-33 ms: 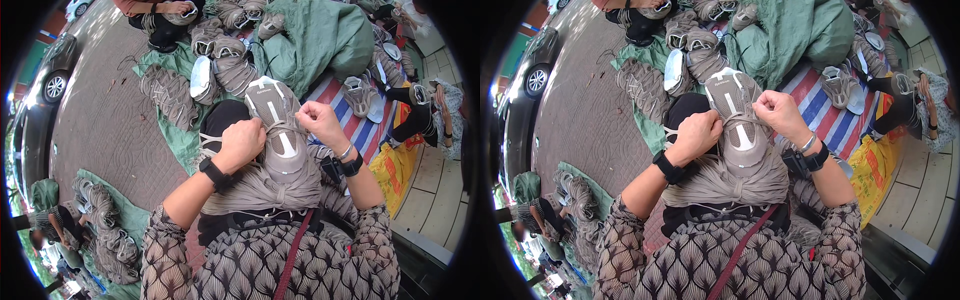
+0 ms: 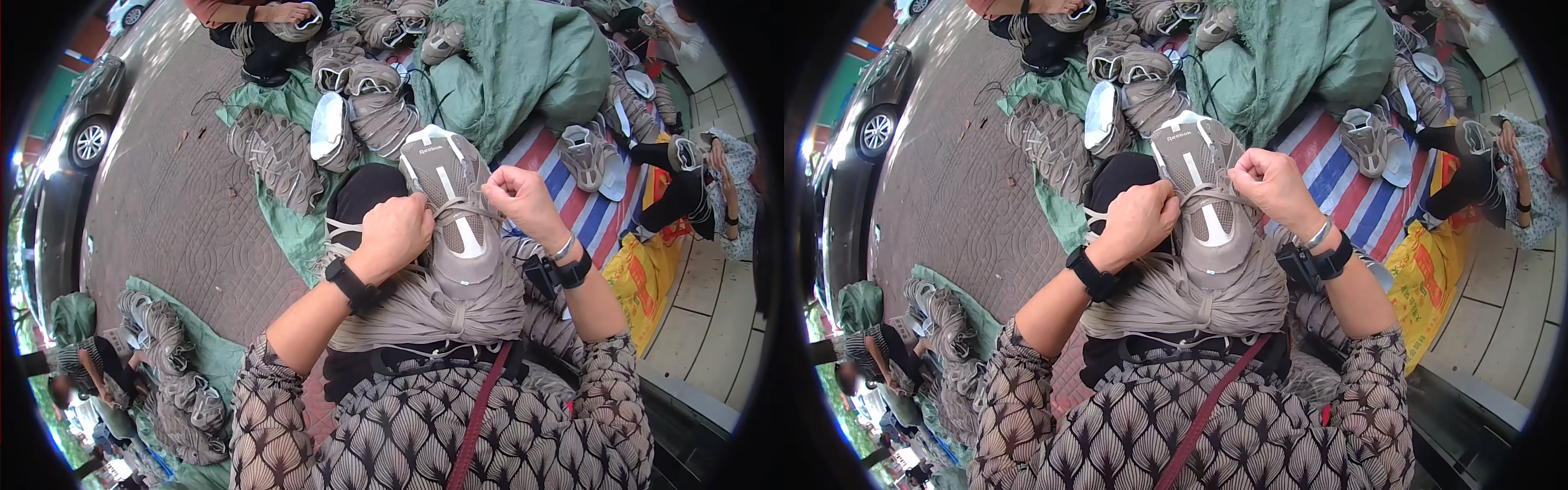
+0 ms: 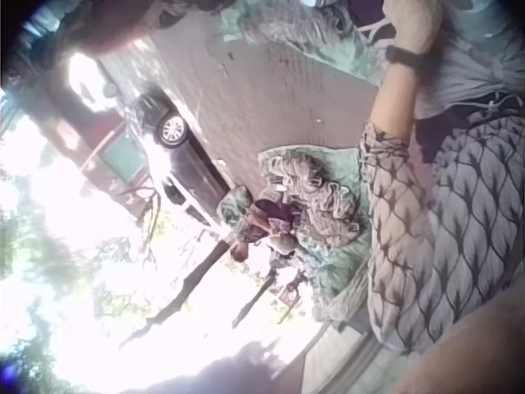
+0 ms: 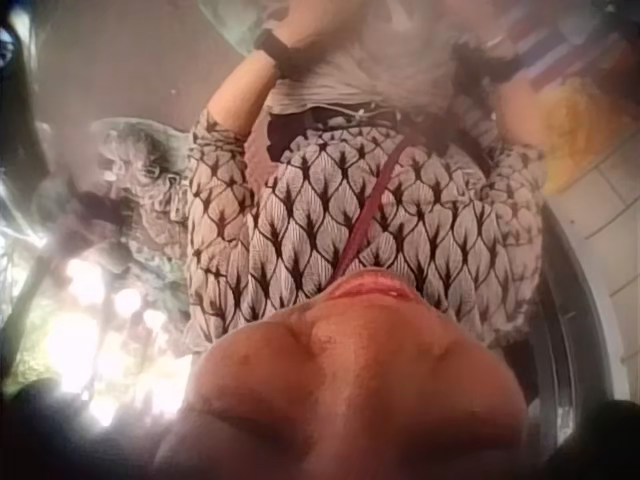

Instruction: The person sits on a sidewalk and laces a beige Reebok sneaker. They thread the laces through the eyelets, pull them tight, and tie a knot. The person repeats this process on multiple shoes, handling them one at a time.

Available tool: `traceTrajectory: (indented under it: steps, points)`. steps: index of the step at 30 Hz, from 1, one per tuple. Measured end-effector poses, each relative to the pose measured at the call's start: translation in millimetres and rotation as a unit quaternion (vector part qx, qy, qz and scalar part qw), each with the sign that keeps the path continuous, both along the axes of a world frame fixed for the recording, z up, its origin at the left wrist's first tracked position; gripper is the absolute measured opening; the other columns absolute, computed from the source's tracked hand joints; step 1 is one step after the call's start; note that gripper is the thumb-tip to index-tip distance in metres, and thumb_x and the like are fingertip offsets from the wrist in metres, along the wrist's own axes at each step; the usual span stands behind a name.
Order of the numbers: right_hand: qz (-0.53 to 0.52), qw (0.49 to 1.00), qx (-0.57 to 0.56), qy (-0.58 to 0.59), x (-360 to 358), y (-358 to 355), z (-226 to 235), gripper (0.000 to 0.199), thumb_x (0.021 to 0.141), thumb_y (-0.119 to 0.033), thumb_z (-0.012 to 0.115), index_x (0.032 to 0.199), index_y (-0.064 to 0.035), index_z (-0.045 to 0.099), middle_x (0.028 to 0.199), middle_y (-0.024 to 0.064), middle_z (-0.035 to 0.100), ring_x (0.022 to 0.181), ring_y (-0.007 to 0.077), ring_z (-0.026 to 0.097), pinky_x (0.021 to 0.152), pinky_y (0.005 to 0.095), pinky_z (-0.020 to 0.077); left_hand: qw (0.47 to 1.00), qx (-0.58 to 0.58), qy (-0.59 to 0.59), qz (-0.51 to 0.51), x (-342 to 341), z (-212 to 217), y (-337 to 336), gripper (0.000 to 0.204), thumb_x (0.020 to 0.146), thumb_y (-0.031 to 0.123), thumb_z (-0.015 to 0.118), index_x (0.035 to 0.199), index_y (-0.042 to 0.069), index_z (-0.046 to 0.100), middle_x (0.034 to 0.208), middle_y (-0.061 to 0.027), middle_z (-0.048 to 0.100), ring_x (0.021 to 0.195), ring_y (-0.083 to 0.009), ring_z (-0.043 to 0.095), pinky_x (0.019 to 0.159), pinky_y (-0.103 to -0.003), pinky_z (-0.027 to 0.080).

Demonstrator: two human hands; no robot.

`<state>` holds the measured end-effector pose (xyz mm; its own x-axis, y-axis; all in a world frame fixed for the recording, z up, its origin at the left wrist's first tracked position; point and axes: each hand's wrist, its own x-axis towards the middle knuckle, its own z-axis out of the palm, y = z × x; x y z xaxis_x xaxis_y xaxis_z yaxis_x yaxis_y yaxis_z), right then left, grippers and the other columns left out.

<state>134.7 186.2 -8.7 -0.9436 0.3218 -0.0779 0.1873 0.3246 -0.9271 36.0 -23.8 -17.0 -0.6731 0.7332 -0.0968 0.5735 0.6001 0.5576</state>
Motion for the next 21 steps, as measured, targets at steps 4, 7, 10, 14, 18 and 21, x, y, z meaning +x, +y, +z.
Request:
traceTrajectory:
  steps: [4,7,10,14,18,21]
  points:
    - [0.001,0.999,0.044,-0.015,2.2,0.8,-3.8,0.019,0.087,-0.013,0.067,0.077,0.0002,0.059,0.06,-0.0016,0.055,0.056,0.0026,0.047,0.05,0.0243,0.0397,1.0,0.002,0.004,-0.003,0.5,-2.8,1.0,0.026,0.09,0.023,0.052,0.076,0.002,0.059,0.068,-0.0224,0.063,0.066,-0.0432,0.063,0.062,-0.052,0.05]
    - [0.014,0.995,0.093,0.017,-0.8,-5.5,-0.4,0.016,0.086,-0.012,0.067,0.079,0.0003,0.059,0.064,0.0044,0.059,0.057,0.0084,0.053,0.053,0.0273,0.0435,1.0,0.009,0.014,-0.017,0.1,1.5,1.8,0.025,0.09,0.023,0.053,0.078,0.002,0.058,0.07,-0.0219,0.063,0.067,-0.0428,0.063,0.062,-0.052,0.05]
    - [0.088,0.982,0.149,0.07,-7.6,-5.2,6.9,0.013,0.084,-0.01,0.067,0.091,-0.0018,0.061,0.085,0.0118,0.061,0.078,0.0233,0.063,0.07,0.0339,0.0498,0.995,0.006,0.069,-0.065,-0.5,2.9,-13.0,0.021,0.089,0.024,0.057,0.082,0.005,0.059,0.077,-0.0178,0.064,0.074,-0.0385,0.064,0.066,-0.048,0.051]
    - [0.282,0.873,0.347,0.195,-23.8,28.3,15.7,0.037,0.076,-0.015,0.075,0.111,-0.0114,0.065,0.129,0.0161,0.051,0.111,0.0342,0.056,0.095,0.0399,0.0476,0.965,0.068,0.19,-0.167,-18.3,31.6,-13.7,0.032,0.073,0.018,0.074,0.099,0.007,0.058,0.103,-0.0112,0.055,0.092,-0.0313,0.057,0.074,-0.04,0.048]
    - [0.441,0.805,0.382,0.108,-48.6,36.8,48.4,0.033,0.073,-0.021,0.077,0.098,-0.0086,0.06,0.117,0.0096,0.054,0.103,0.0335,0.059,0.083,0.0441,0.0499,0.949,0.054,0.089,-0.298,-51.0,28.3,-9.6,0.033,0.074,0.017,0.075,0.102,0.009,0.058,0.103,-0.0094,0.058,0.089,-0.0327,0.061,0.074,-0.042,0.05]
    - [0.514,0.728,0.451,0.037,-66.9,31.8,54.3,0.033,0.072,-0.025,0.077,0.092,-0.0078,0.058,0.104,0.0094,0.058,0.095,0.0334,0.063,0.074,0.0462,0.0507,0.94,0.004,0.063,-0.336,-62.8,31.9,1.9,0.028,0.077,0.02,0.073,0.098,0.009,0.059,0.099,-0.0111,0.057,0.085,-0.0342,0.063,0.072,-0.044,0.051]
